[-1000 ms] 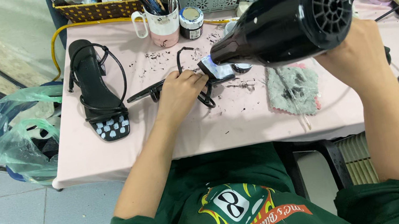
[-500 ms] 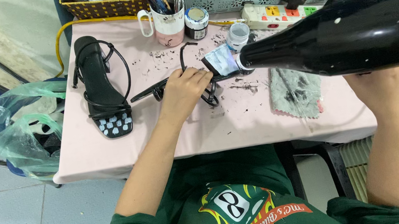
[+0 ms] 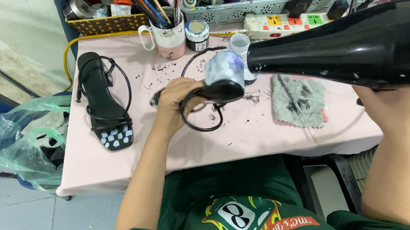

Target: The person paints a checkered pattern on a pair of black high-heeled sandals using a small brush and white paint. They repeatedly use a hairdryer to dry the paint between applications, working on both the toe box and the straps of the shoes.

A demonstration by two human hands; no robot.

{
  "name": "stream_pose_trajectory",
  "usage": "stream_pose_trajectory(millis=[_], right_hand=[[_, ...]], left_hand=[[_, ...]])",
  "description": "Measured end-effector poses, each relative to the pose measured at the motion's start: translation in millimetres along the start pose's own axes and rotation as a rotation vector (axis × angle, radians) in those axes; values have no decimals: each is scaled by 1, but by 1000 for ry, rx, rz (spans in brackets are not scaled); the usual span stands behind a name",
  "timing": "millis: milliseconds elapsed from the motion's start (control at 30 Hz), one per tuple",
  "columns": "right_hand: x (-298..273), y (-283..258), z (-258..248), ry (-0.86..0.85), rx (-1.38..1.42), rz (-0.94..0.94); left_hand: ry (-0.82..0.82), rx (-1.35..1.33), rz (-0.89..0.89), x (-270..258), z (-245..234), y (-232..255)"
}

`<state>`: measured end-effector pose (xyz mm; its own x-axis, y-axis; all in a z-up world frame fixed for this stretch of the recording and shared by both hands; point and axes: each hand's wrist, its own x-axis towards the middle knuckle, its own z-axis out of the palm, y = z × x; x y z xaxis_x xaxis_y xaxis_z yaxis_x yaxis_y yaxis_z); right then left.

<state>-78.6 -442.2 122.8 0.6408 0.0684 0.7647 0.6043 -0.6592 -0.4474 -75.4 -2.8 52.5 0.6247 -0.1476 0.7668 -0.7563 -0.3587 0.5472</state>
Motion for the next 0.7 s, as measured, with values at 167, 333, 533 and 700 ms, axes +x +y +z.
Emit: stream_pose_trajectory(millis=[167,333,533,700], right_hand=[[-8,3,0,13,137,10],[-14,4,4,62,165,-71],[-19,23,12,-6,61,-290],[-29,46,-2,-17,-204,-291]], left_hand=[[114,-327,-487,-34,14,-15],[356,-759,-671,-46,36,-11],[352,-814,-854,-33,41,32],[321,-727,-889,-27,42,57]])
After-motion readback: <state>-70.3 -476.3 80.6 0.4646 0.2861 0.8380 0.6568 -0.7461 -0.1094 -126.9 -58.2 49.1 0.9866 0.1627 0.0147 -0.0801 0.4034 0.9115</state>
